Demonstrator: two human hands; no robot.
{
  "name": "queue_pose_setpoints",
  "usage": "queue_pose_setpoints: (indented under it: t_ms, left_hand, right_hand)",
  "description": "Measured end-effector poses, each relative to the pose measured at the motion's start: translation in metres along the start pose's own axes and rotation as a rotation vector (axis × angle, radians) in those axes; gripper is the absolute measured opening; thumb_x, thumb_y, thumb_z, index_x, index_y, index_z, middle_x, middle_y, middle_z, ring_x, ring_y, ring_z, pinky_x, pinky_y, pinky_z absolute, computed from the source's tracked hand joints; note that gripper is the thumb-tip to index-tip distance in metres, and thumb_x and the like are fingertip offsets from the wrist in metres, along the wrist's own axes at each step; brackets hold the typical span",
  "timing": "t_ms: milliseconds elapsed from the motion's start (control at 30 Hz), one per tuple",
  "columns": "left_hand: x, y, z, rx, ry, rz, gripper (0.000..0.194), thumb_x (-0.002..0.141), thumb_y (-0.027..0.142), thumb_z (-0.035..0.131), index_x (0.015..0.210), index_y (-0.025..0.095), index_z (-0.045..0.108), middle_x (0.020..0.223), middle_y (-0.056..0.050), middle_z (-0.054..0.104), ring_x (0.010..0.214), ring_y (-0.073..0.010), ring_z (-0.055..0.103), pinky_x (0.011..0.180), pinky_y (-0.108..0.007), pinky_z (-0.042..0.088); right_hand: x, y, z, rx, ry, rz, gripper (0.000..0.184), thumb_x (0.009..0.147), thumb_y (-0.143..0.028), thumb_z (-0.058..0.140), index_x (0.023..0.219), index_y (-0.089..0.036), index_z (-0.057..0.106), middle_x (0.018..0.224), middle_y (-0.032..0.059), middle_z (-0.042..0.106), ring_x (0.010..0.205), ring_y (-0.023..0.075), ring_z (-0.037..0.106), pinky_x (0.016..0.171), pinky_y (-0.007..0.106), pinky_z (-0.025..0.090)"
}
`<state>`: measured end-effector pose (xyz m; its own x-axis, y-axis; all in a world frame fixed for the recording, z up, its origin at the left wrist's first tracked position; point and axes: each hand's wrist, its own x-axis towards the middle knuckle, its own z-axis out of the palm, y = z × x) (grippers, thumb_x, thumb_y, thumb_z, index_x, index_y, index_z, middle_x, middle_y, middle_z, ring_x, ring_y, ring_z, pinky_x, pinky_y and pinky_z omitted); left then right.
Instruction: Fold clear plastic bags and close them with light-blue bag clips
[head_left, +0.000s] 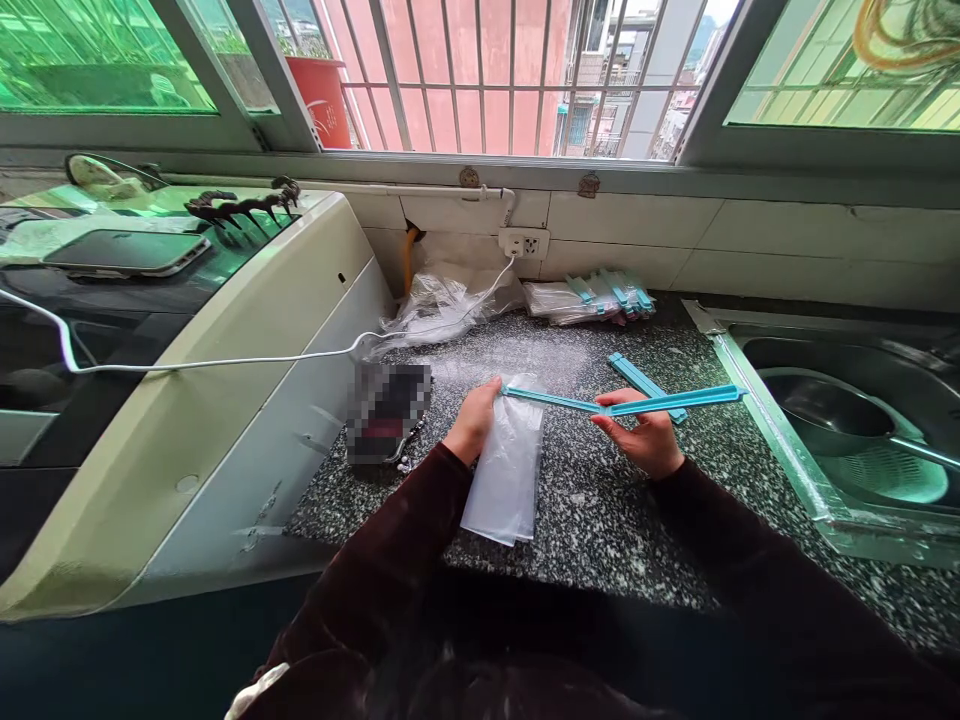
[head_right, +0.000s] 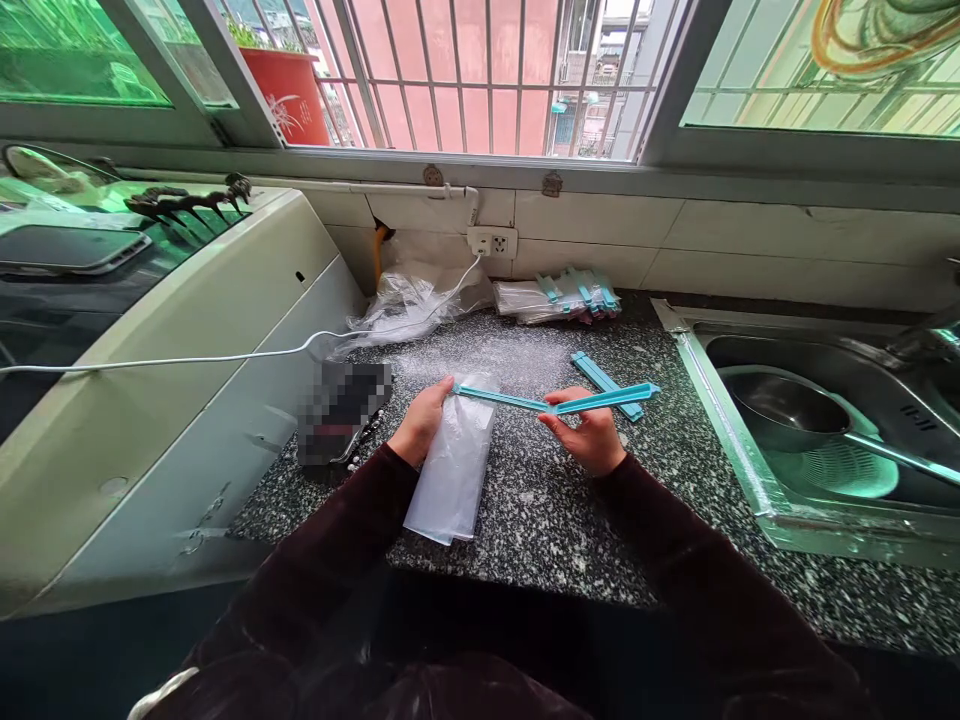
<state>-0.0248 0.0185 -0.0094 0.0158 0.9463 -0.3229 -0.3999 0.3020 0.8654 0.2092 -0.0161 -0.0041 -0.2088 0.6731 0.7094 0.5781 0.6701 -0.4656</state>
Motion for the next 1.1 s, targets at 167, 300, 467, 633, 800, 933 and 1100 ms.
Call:
queue_pose_setpoints:
  t_ms: [167, 300, 467, 633, 800, 933, 1100]
  left_hand:
    - [-0.003, 0.002, 0.003, -0.063, -0.026, -0.025, 0.021, 0.070, 0.032, 0.062, 0.062, 0.014, 0.058, 0.053, 0.002, 0.056, 0.048, -0.0099, 0.048, 0.052, -0.023, 0.038]
    - [-0.009, 0.008, 0.005, -0.124, -0.126, -0.052, 0.015, 0.065, 0.028, 0.063, 0.063, 0.014, 0.060, 0.052, 0.001, 0.057, 0.048, -0.0106, 0.049, 0.052, -0.024, 0.039]
    - [-0.013, 0.009, 0.002, 0.005, -0.202, -0.021, 0.008, 0.052, 0.016, 0.063, 0.059, 0.015, 0.060, 0.054, 0.003, 0.058, 0.047, -0.0088, 0.048, 0.047, -0.020, 0.033]
    - [-0.020, 0.011, 0.003, 0.033, -0.296, -0.032, 0.020, 0.052, 0.018, 0.066, 0.072, 0.014, 0.066, 0.066, 0.000, 0.065, 0.057, -0.0112, 0.053, 0.054, -0.022, 0.038]
    - [-0.028, 0.012, 0.007, -0.015, -0.378, -0.051, 0.025, 0.052, 0.023, 0.072, 0.074, 0.013, 0.068, 0.070, -0.003, 0.068, 0.063, -0.0134, 0.057, 0.062, -0.024, 0.041]
    - [-0.029, 0.009, 0.007, -0.005, -0.407, -0.116, 0.029, 0.049, 0.026, 0.077, 0.072, 0.012, 0.068, 0.066, -0.003, 0.066, 0.058, -0.0117, 0.055, 0.059, -0.023, 0.040]
    - [-0.027, 0.004, 0.008, -0.008, -0.381, -0.137, 0.033, 0.046, 0.028, 0.080, 0.070, 0.010, 0.066, 0.063, -0.002, 0.065, 0.055, -0.0101, 0.053, 0.055, -0.022, 0.038]
  right_hand:
    - [-0.001, 0.001, 0.000, -0.007, 0.004, -0.009, 0.009, 0.076, -0.030, 0.065, 0.076, -0.021, 0.064, 0.074, 0.0044, 0.069, 0.068, 0.0182, 0.065, 0.063, 0.034, 0.055]
    - [0.000, 0.001, 0.000, -0.015, 0.029, 0.003, 0.009, 0.076, -0.030, 0.065, 0.075, -0.021, 0.065, 0.072, 0.0036, 0.069, 0.066, 0.0182, 0.065, 0.064, 0.035, 0.055]
    - [0.001, 0.001, -0.003, -0.014, 0.127, 0.029, 0.008, 0.075, -0.029, 0.066, 0.077, -0.021, 0.065, 0.073, 0.0033, 0.069, 0.069, 0.0187, 0.065, 0.067, 0.036, 0.054]
    - [0.002, 0.007, -0.009, -0.094, 0.260, 0.178, 0.013, 0.076, -0.033, 0.065, 0.079, -0.020, 0.065, 0.076, 0.0037, 0.068, 0.067, 0.0187, 0.064, 0.065, 0.036, 0.053]
    - [0.000, 0.013, -0.004, -0.149, 0.221, 0.177, 0.014, 0.076, -0.034, 0.064, 0.077, -0.020, 0.065, 0.072, 0.0034, 0.068, 0.058, 0.0164, 0.061, 0.057, 0.032, 0.052]
    - [-0.002, 0.008, 0.006, -0.105, 0.154, 0.097, 0.011, 0.076, -0.030, 0.064, 0.077, -0.019, 0.065, 0.074, 0.0047, 0.070, 0.069, 0.0188, 0.065, 0.065, 0.033, 0.054]
    - [-0.005, -0.004, 0.012, -0.065, 0.096, 0.076, 0.007, 0.077, -0.027, 0.064, 0.077, -0.020, 0.065, 0.075, 0.0050, 0.070, 0.072, 0.0191, 0.066, 0.067, 0.034, 0.055]
